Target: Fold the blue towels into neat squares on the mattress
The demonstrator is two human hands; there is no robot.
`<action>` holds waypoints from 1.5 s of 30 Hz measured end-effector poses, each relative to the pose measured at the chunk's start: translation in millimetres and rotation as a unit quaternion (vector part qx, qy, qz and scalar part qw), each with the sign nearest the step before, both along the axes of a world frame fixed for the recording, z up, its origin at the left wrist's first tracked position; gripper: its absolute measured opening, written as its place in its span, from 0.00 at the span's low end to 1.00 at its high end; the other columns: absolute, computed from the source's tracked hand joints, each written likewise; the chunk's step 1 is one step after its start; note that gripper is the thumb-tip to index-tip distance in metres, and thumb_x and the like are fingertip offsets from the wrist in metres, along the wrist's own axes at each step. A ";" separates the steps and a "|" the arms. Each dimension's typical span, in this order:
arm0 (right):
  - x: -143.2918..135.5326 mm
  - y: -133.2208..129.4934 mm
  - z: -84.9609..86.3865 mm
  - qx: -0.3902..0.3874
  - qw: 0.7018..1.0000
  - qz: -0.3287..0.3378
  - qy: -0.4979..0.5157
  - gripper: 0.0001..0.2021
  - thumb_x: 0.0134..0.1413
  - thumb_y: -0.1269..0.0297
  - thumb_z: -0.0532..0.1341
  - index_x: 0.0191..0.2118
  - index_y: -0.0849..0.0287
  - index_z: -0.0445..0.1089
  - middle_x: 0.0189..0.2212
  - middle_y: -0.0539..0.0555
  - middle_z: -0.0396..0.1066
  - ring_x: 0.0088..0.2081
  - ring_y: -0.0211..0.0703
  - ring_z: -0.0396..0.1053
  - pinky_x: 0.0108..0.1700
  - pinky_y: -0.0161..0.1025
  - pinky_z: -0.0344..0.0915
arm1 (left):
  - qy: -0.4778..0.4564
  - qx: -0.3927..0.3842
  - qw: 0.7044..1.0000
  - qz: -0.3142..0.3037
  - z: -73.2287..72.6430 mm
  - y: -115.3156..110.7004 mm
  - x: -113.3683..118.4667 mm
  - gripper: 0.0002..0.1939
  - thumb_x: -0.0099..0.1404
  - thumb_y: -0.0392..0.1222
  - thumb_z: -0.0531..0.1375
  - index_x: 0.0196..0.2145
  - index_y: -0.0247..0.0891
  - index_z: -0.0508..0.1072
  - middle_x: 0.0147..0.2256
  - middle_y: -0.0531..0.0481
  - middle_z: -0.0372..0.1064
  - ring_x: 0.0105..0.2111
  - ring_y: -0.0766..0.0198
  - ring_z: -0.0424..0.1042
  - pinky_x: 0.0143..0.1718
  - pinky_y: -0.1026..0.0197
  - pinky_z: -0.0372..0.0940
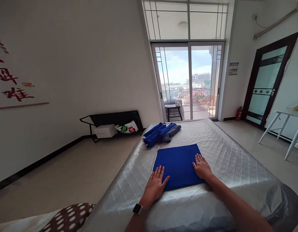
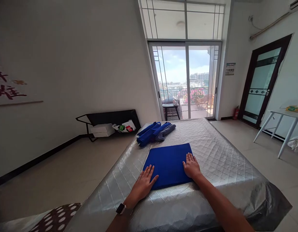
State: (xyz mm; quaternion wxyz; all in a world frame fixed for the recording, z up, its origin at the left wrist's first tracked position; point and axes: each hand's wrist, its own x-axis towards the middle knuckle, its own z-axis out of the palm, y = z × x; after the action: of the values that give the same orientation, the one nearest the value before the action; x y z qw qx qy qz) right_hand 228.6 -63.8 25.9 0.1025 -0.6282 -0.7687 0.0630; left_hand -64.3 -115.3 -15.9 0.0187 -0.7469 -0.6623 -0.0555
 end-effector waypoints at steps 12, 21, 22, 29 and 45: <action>1.4 -36.2 -10.0 -0.007 1.000 0.019 -0.005 0.32 0.72 0.55 0.41 0.72 0.72 0.48 0.72 0.64 0.44 0.73 0.50 0.41 0.72 0.48 0.43 | 0.004 0.040 0.999 -0.011 -5.0 -5.9 -0.6 0.38 0.74 0.61 0.40 0.71 0.32 0.55 0.71 0.39 0.49 0.71 0.49 0.49 0.70 0.44 0.49; 1.1 -35.3 -9.8 -0.015 1.000 0.016 0.020 0.33 0.72 0.54 0.40 0.73 0.71 0.47 0.73 0.63 0.42 0.73 0.51 0.40 0.72 0.49 0.41 | 0.022 0.013 1.000 -0.010 12.1 -3.0 13.2 0.42 0.74 0.63 0.39 0.69 0.25 0.57 0.70 0.34 0.51 0.70 0.48 0.50 0.70 0.45 0.50; 1.0 -35.4 -9.5 -0.018 0.999 0.016 0.021 0.33 0.72 0.53 0.39 0.73 0.71 0.47 0.73 0.63 0.42 0.73 0.50 0.40 0.72 0.49 0.41 | 0.019 0.019 0.999 -0.023 16.3 0.7 23.6 0.42 0.74 0.63 0.37 0.69 0.25 0.57 0.69 0.34 0.52 0.70 0.48 0.50 0.70 0.45 0.50; -0.1 -37.0 -5.4 -0.018 1.000 0.013 0.008 0.33 0.71 0.56 0.41 0.72 0.75 0.46 0.72 0.65 0.43 0.73 0.50 0.41 0.72 0.49 0.41 | -0.035 0.019 0.990 -0.137 37.0 43.5 130.8 0.39 0.76 0.60 0.36 0.69 0.29 0.57 0.70 0.37 0.52 0.71 0.52 0.49 0.70 0.48 0.49; 3.6 -33.2 -14.4 -0.022 0.999 0.018 0.015 0.34 0.71 0.53 0.40 0.73 0.72 0.45 0.73 0.62 0.41 0.73 0.51 0.40 0.72 0.50 0.40 | -0.003 -0.002 0.998 0.066 14.6 51.5 -9.7 0.41 0.74 0.60 0.36 0.69 0.21 0.53 0.70 0.30 0.48 0.71 0.49 0.50 0.69 0.48 0.49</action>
State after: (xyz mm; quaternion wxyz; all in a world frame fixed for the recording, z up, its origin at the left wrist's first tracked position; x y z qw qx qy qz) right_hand 232.2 -97.0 11.5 0.0992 -0.6156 -0.7765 0.0910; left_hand -74.0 -63.9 -1.3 0.0189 -0.7017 -0.7101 -0.0551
